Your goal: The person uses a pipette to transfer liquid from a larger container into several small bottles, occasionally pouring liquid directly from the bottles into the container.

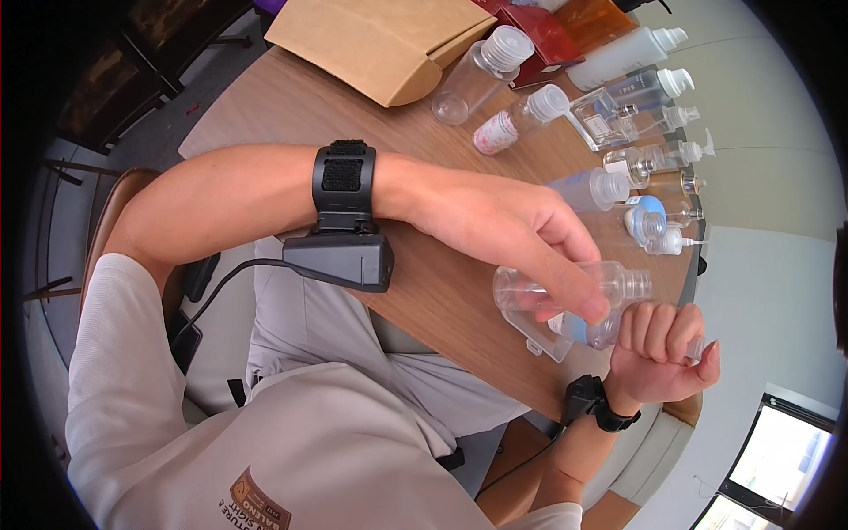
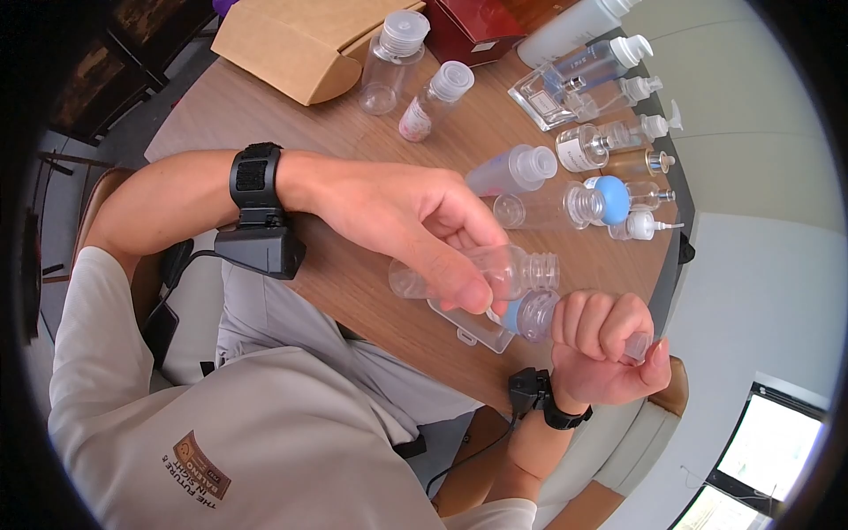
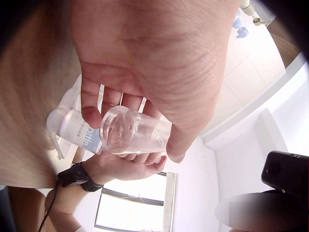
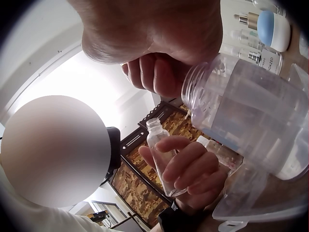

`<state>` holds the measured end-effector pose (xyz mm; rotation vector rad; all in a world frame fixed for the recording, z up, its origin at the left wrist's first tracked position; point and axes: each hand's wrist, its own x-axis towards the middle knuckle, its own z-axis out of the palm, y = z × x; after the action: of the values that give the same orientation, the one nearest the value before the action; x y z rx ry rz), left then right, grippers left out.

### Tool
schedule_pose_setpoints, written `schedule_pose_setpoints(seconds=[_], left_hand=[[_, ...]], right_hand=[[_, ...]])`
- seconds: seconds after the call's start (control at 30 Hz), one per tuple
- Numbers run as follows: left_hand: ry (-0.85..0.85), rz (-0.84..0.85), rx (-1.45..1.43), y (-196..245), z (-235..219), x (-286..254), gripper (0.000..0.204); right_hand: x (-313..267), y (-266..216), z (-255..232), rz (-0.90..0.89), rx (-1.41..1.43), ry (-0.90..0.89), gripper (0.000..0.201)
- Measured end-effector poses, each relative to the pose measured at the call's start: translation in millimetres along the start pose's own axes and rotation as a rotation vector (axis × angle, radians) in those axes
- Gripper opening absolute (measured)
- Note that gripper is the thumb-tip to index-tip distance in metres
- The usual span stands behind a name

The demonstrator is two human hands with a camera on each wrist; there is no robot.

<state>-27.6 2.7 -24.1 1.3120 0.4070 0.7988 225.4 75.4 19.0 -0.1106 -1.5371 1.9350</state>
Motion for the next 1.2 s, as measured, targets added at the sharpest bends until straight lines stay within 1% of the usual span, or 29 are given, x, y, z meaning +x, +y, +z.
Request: schedule_pose_setpoints(seconds=[0.33, 0.67, 0.73, 0.77, 0.87, 0.9, 0.97, 1.07, 1.13, 1.2], left_hand=[[0.001, 0.004, 0.006, 0.3, 0.2, -0.2, 0.034], [0.017, -0.026, -0.007, 2.7, 1.4, -1.0, 0.035], [0.016, -0.022, 0.006, 3.1, 1.3, -1.5, 0.035], [0.016, -0.024, 0.006, 3.0, 1.2, -1.6, 0.035], [0.008, -0.026, 0.015, 2.3, 0.8, -0.4, 0.034], [0.011, -0.034, 0.018, 1.7, 0.5, 0.1, 0.034], [0.008, -0.045, 0.022, 1.4, 0.6, 0.7, 0.033], [0.008, -0.075, 0.053, 2.8, 0.8, 0.7, 0.031], [0.04, -0.101, 0.029, 3.9, 1.5, 0.1, 0.029], [0.029, -0.111, 0.003, 2.6, 2.0, 0.0, 0.03]], right_hand=[[-0.2, -0.5, 1.1, -0.006, -0.021, 0.001, 0.039], [0.1, -4.2, 2.1, -0.011, -0.023, -0.014, 0.039], [-1.4, -9.2, 5.4, -0.093, 0.0, 0.046, 0.038], [-1.3, -11.1, 5.6, -0.093, 0.001, 0.046, 0.038], [0.0, -16.5, 7.5, -0.238, 0.081, 0.075, 0.034], [-0.2, -18.5, 6.5, -0.241, 0.08, 0.078, 0.034], [-1.7, -24.2, 1.7, -0.274, 0.212, 0.093, 0.033], [-1.1, -28.9, -4.3, -0.306, 0.283, 0.113, 0.032], [-0.4, -32.6, -9.7, -0.325, 0.332, 0.132, 0.031], [0.3, -34.4, -15.3, -0.309, 0.442, 0.144, 0.03]])
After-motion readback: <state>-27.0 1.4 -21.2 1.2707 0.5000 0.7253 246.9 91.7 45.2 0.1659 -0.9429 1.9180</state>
